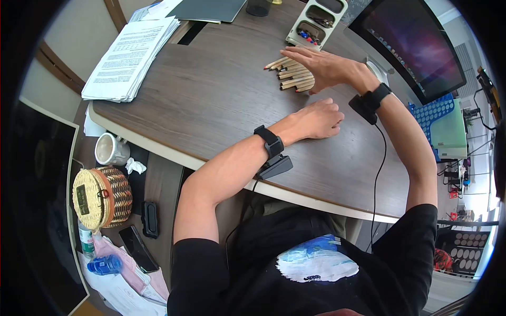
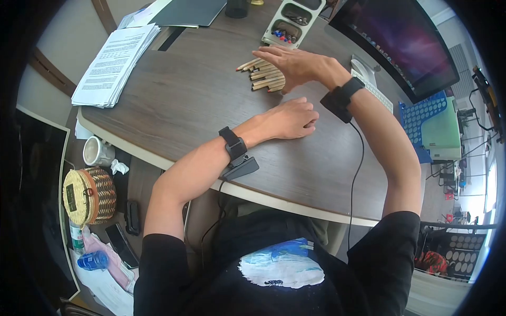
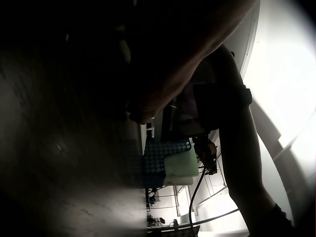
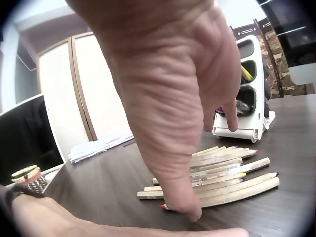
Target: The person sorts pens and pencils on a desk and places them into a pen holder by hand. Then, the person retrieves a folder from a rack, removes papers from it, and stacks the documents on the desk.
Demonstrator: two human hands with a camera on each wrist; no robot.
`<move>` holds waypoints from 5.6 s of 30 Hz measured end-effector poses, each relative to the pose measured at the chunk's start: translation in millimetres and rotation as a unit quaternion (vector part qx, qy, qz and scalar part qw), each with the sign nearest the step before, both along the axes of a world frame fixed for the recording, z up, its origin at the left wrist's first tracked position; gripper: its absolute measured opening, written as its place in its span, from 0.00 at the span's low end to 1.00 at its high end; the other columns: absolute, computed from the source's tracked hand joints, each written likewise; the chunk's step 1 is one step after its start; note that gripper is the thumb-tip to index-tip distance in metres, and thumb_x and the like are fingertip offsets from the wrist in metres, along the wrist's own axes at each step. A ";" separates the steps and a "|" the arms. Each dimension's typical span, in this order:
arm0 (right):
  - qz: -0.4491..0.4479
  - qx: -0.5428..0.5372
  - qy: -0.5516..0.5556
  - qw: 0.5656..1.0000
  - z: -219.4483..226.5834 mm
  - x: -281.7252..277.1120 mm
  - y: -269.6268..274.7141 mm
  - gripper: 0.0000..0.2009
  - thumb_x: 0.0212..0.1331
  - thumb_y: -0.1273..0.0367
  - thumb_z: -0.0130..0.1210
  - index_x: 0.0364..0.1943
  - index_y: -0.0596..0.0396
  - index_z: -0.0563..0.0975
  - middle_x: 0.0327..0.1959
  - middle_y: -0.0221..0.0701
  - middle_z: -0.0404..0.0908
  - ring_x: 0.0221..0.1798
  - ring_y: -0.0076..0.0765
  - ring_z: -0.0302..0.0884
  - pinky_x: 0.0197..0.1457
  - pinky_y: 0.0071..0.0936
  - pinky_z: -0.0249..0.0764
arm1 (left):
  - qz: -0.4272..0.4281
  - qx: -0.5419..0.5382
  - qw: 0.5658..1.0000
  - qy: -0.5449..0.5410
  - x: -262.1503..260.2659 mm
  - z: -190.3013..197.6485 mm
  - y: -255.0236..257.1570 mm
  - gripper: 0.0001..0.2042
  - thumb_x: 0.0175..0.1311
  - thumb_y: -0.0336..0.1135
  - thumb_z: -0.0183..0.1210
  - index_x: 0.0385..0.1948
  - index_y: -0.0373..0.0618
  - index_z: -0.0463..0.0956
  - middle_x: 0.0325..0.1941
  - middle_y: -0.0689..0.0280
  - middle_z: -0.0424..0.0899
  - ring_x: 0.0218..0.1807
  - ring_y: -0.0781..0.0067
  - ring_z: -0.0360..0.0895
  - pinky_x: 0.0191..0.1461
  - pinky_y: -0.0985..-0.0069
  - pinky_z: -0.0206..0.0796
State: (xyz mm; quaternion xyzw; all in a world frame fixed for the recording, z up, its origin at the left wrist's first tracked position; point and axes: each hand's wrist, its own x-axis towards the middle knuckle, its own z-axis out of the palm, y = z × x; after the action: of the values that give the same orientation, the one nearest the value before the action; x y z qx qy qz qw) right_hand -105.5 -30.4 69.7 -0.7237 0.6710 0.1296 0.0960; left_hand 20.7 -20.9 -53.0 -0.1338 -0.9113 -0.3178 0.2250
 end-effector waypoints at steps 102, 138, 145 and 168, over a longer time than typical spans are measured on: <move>-0.406 -0.365 -0.602 0.583 -109.8 -6.9 208.2 0.13 0.76 0.65 0.64 0.51 0.62 0.79 0.26 0.28 0.80 0.22 0.23 0.78 0.27 0.25 0.73 | 0.062 0.333 0.909 -0.244 26.7 16.0 -16.5 0.10 0.77 0.33 0.68 0.54 0.43 0.87 0.46 0.68 0.93 0.51 0.76 0.88 0.63 0.73 0.77; -0.368 -0.141 -0.872 0.290 -17.4 -40.0 171.2 0.26 0.76 0.64 0.54 0.73 0.63 0.68 0.34 0.34 0.78 0.31 0.30 0.80 0.33 0.29 0.86 | 0.030 0.244 0.950 -0.195 10.0 37.2 -20.1 0.09 0.77 0.37 0.64 0.52 0.47 0.87 0.44 0.64 0.89 0.49 0.67 0.84 0.57 0.66 0.76; -0.425 -0.127 -0.757 0.479 39.3 -57.0 126.1 0.21 0.76 0.66 0.58 0.67 0.60 0.72 0.29 0.26 0.75 0.21 0.20 0.71 0.16 0.21 0.66 | 0.017 0.209 0.967 -0.148 7.6 28.4 -16.9 0.08 0.77 0.36 0.64 0.48 0.45 0.86 0.41 0.66 0.88 0.48 0.65 0.83 0.56 0.64 0.77; -0.329 -0.027 0.137 0.934 142.8 -125.4 -99.7 0.15 0.60 0.72 0.58 0.46 0.68 0.85 0.32 0.45 0.90 0.29 0.47 0.91 0.34 0.39 0.89 | 0.000 0.173 0.980 -0.101 5.4 14.6 -17.1 0.08 0.78 0.36 0.61 0.48 0.44 0.85 0.46 0.64 0.87 0.54 0.62 0.79 0.62 0.60 0.75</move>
State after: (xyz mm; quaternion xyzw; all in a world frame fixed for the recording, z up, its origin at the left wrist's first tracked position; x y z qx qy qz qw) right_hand -230.9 -130.1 212.5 -0.4402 0.8813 0.1707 0.0210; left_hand 26.1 -38.1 -38.5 -0.0604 -0.8607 -0.4824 0.1511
